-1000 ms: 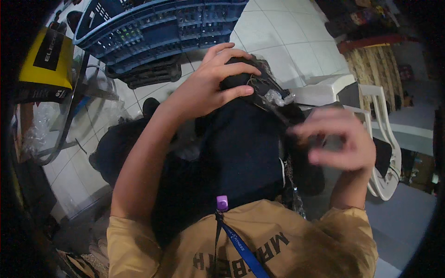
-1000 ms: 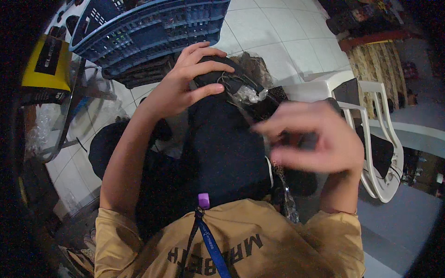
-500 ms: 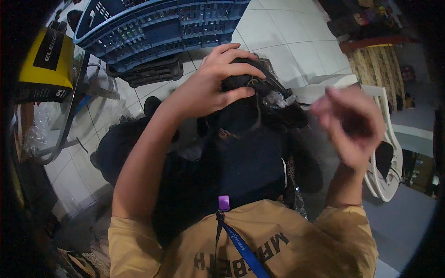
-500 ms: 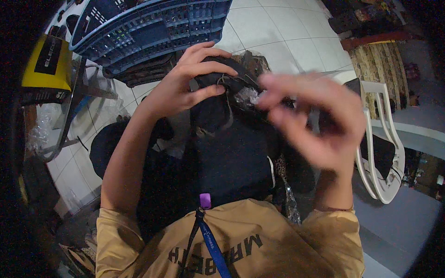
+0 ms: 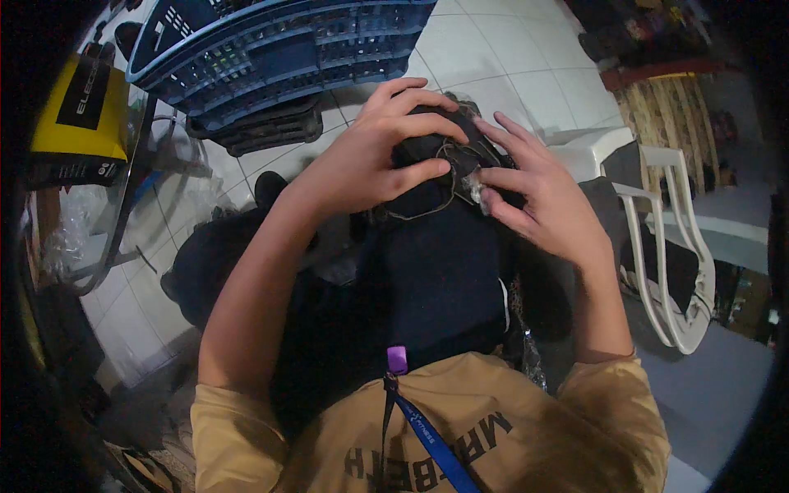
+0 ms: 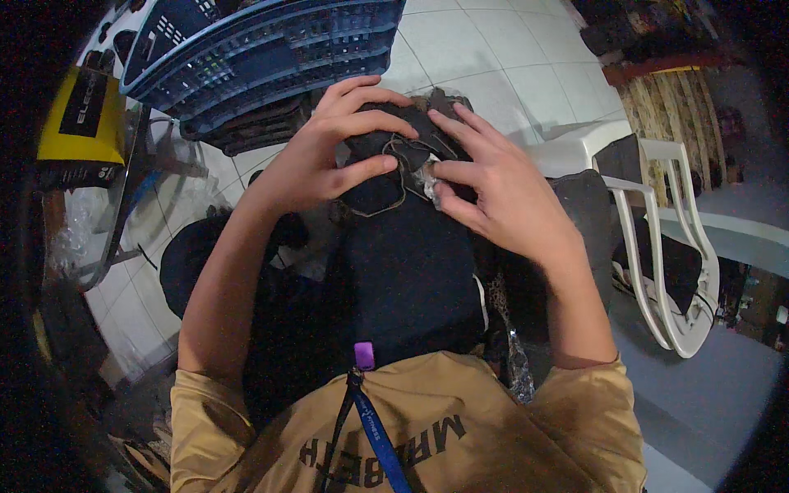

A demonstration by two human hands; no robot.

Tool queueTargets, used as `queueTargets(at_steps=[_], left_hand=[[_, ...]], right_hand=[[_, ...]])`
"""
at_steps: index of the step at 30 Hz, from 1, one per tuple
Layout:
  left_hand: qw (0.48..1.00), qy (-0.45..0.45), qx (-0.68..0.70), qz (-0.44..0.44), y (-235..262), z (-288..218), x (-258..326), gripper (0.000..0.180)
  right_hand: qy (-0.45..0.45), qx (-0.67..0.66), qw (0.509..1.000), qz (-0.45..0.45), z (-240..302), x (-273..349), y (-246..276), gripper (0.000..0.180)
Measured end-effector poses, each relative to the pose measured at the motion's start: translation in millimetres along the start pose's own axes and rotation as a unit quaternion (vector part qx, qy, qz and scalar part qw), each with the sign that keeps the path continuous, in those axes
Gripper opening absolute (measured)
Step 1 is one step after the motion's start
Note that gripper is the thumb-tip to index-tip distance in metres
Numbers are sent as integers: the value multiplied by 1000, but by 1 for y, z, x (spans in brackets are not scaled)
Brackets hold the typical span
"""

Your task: The recorder is threading a lace or tag through the eyelets of a black shoe.

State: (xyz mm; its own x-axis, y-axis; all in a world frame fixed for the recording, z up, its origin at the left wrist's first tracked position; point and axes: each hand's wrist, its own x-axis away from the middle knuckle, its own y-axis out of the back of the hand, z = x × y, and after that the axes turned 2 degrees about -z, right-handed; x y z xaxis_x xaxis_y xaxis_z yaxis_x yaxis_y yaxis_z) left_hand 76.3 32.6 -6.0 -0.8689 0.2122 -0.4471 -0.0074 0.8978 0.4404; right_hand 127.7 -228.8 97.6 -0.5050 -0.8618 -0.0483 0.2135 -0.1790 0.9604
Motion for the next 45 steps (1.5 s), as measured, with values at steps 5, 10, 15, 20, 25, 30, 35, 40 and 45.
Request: queueTargets(at_steps=[5,10,15,20,25,30,35,40,45], left_hand=[[1000,4,0,-6,-4,1,-2,36],[999,0,30,-21,-5,2,-2,46],[999,4,24,-25,-2,-1,-1,57],[999,-14,19,-28,-3,3,0,57],[1000,-11,24,-15,-2,9,2,52],[999,-23,26,-13,-2,10,-2,52],[999,-18,33,-23,-4,6,-1,51],[999,-4,50,-9,1,10,-1,55],[999,-25,-12,-16,3,10,2,65]], right_hand=[[-28,52,998,28,-7,0,2,27],[-92,-8,995,23,-8,-5,-13,24],[-41,-40,997,-45,-8,-8,-33,21],[32,23,999,-24,-6,-14,-25,16],[31,-46,997,51,-23,-3,0,19],[-4,-60,998,-6,-27,-6,10,40],[-42,-77,990,-108,-26,-32,-24,72],[-38,-59,990,-118,-4,-59,-43,64],[-75,-30,994,-78,9,-48,-32,61]])
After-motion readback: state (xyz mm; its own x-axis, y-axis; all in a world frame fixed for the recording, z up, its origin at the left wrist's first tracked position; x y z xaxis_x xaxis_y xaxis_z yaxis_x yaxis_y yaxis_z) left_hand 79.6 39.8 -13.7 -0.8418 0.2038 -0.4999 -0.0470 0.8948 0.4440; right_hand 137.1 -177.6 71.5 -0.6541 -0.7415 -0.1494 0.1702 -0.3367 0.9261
